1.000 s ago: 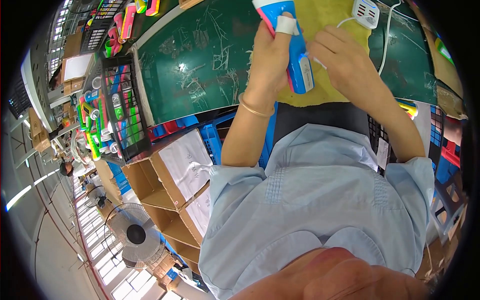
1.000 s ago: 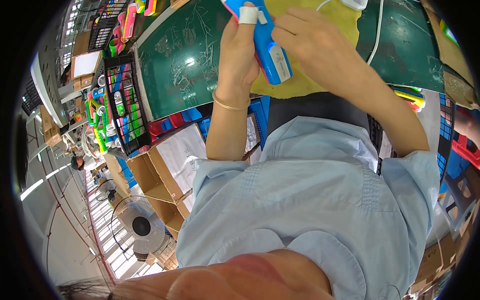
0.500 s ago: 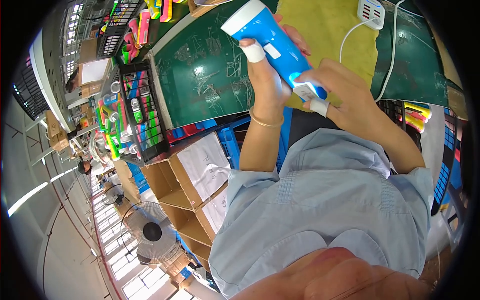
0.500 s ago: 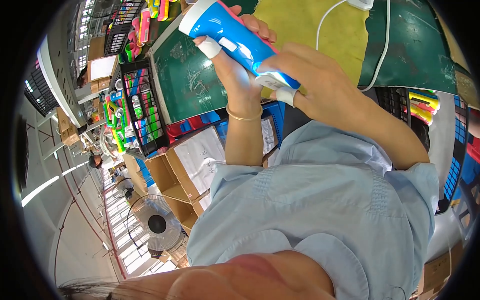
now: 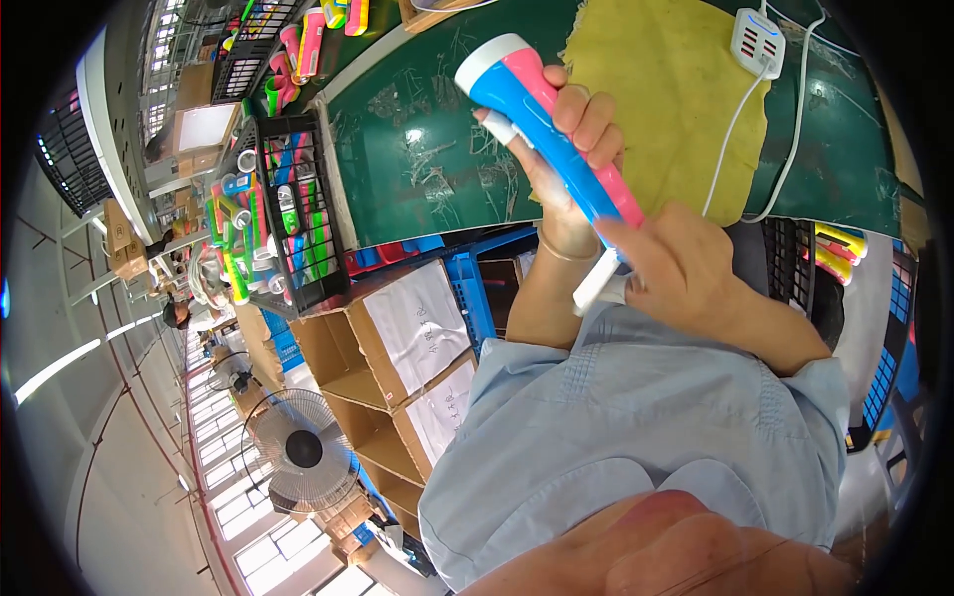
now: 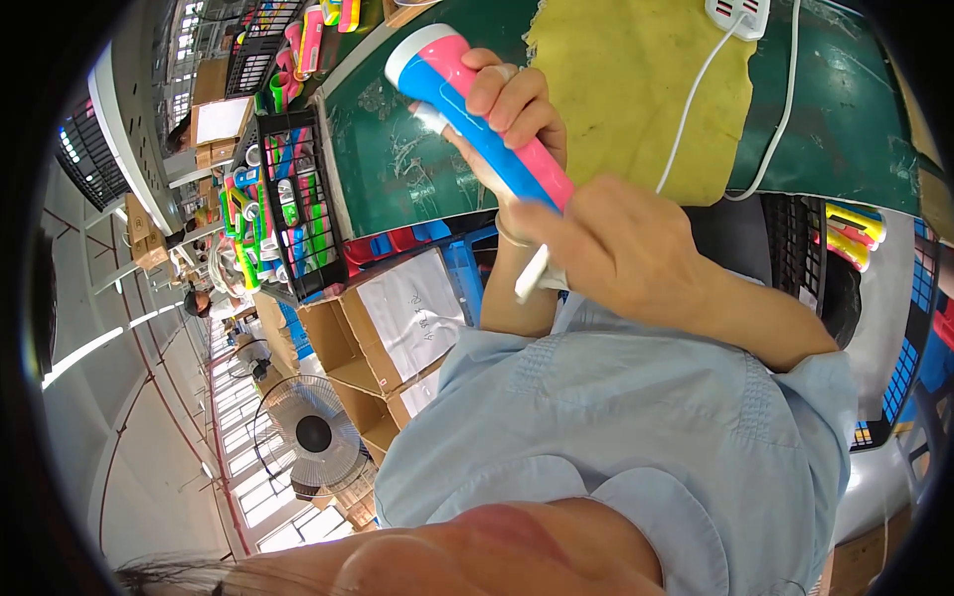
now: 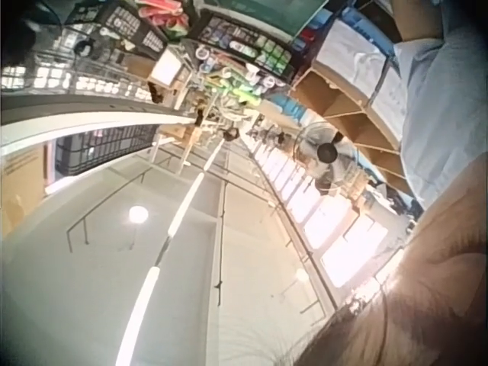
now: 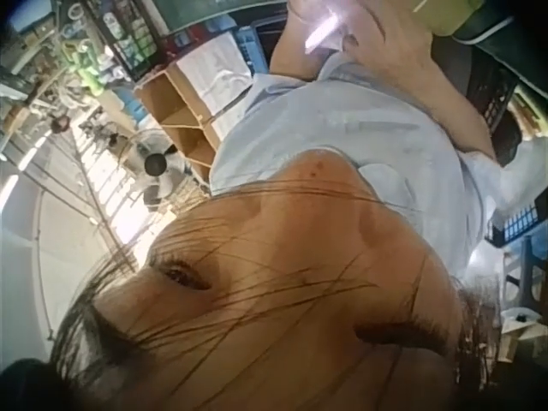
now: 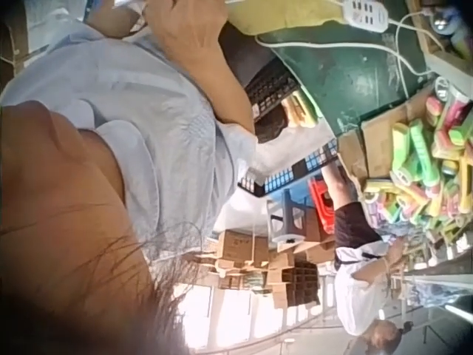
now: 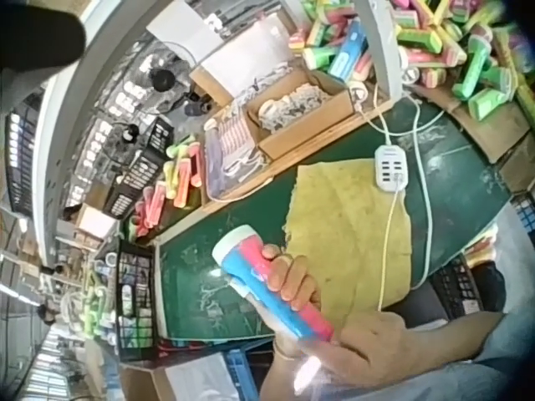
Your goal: Testing rechargeable flashlights by wiping them, plugging them into a charger, and checking the light beam.
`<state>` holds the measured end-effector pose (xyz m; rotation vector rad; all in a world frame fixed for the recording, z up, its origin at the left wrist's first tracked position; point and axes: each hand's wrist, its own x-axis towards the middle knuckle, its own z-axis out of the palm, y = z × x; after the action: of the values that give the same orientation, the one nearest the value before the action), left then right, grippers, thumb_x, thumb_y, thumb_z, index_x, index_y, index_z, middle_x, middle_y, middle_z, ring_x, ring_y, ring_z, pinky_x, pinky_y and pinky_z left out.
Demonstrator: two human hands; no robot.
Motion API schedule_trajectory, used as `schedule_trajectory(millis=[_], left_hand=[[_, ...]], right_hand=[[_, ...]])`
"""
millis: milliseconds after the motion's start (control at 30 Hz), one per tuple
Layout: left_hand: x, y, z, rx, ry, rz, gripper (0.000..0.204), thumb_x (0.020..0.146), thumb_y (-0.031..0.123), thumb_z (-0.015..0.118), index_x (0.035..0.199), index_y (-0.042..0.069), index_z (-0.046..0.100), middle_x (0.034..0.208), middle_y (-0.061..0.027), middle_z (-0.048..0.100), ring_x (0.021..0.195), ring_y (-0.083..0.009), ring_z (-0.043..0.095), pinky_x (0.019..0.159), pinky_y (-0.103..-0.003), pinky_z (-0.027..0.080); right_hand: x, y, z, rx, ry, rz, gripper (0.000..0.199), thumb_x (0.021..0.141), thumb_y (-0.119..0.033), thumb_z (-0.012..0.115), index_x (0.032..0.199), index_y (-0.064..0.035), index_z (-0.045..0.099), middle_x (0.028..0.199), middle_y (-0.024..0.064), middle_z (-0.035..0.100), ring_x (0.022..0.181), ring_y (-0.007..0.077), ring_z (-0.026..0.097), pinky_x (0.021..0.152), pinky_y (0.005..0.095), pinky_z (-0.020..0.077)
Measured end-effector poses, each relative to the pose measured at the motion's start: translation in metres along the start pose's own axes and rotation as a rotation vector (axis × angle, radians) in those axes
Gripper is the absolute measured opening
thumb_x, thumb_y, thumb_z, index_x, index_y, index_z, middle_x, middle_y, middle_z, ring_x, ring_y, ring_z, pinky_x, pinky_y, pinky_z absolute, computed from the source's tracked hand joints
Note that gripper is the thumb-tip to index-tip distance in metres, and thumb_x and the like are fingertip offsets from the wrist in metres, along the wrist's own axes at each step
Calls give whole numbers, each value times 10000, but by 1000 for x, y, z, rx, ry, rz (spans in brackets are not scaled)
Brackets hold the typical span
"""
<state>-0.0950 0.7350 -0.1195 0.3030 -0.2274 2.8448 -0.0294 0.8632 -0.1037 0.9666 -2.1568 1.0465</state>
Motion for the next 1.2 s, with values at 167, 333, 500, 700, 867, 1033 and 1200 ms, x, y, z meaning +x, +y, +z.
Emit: schedule_trajectory(millis=[167,333,500,700,867,1033,1200], left_hand=[[-5,-2,-5,1081,-55,176,771,729,764,378,1067,82,501,682,-32,516,658,-190,442,603,-270,381],[-10,7,11,685,287,57,688,776,643,501,1150,68,451,812,-42,483,696,-162,486,718,-372,444],[-15,2,14,967,256,-28,539,839,314,588,1228,18,363,867,-80,491,655,-176,516,576,-340,471],[-17,-3,14,1236,339,-79,475,848,188,565,1220,4,334,870,-114,531,692,-207,587,573,-318,505],[-20,1,22,1553,237,-142,532,792,19,556,1240,12,269,955,-123,535,821,-222,611,716,-350,525],[-17,-2,23,1812,221,-85,671,706,52,685,1243,-4,286,994,-96,517,846,-162,550,729,-284,482],[-18,2,14,1936,290,-2,605,676,79,709,1152,-23,348,953,-123,538,822,-195,552,707,-307,469]], right_hand=[[-2,14,15,124,5,513,449,671,-222,721,1026,-35,520,766,75,502,645,253,525,513,338,420],[8,31,-8,637,-198,615,226,857,-152,520,1018,2,486,856,145,542,815,267,538,729,312,423],[-3,55,-23,670,-143,745,228,905,-171,458,874,26,567,803,91,594,778,172,557,733,268,420],[0,59,-28,693,-154,812,289,915,-213,471,803,27,585,715,46,594,728,121,545,736,248,417],[21,66,-44,820,-302,653,281,918,-203,456,797,23,570,624,17,495,618,105,461,612,242,382],[36,67,-29,662,-384,566,268,886,-195,481,779,37,561,570,31,439,520,112,393,489,266,328],[34,63,-23,537,-378,565,272,884,-198,480,804,39,585,553,56,440,496,126,399,473,280,326]])
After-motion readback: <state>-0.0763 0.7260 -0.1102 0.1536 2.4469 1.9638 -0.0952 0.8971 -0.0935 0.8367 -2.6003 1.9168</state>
